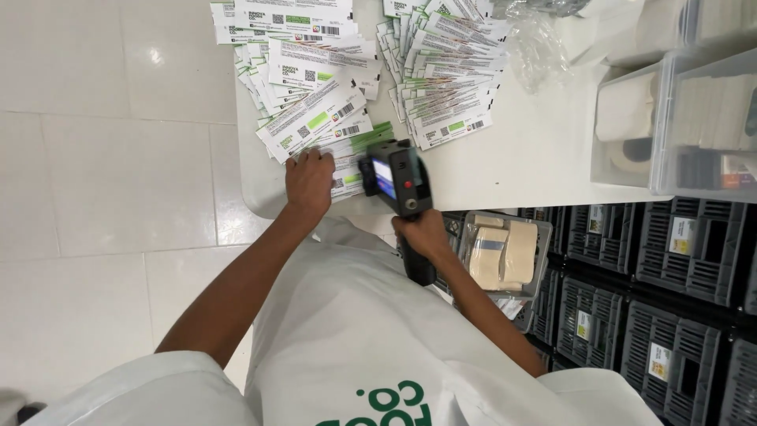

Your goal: The person scans barcodes on a stack of small white packets using a handheld barcode scanner, then gathers the scanned packets and places them into a clear plastic bag. The person then seals the bag and places it on the table.

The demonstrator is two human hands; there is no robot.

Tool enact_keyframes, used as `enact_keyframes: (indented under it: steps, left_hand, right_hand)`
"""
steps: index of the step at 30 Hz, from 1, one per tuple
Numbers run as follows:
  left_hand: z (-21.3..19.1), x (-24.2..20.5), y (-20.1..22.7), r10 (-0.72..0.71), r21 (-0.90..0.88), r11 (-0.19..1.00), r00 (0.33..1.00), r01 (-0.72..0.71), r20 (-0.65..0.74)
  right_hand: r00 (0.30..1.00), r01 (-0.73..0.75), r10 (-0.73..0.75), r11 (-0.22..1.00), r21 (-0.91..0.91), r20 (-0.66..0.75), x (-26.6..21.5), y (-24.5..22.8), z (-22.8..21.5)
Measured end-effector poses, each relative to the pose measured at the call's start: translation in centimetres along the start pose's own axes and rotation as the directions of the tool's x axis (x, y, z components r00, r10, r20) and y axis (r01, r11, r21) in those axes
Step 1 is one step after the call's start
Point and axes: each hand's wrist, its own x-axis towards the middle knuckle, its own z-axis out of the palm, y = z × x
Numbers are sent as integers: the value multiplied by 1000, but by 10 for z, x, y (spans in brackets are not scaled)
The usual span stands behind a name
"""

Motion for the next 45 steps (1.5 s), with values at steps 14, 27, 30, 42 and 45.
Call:
enact_keyframes:
  steps: [14, 27, 30, 42, 45]
  left_hand:
    - [-53, 36, -25, -16, -104, 995, 997, 9, -73]
    - [-28, 32, 29, 129, -279, 958, 972, -72, 195]
    - [-50, 39, 26, 104, -65, 994, 970, -92, 218]
    - [28, 87, 26, 150, -92, 987, 949, -129, 277]
    - [-31, 55, 38, 193, -175, 972, 959, -158, 208]
  right_hand:
    - [976, -92, 104, 993, 72, -190, 17, 38, -31]
    - [970, -110, 134, 986, 124, -202, -1, 23, -24]
    - [972, -99, 135, 977, 190, -190, 0, 30, -25]
    - [967, -78, 138, 960, 267, -215, -15, 9, -46]
    - [952, -158, 212, 958, 240, -220, -16, 8, -51]
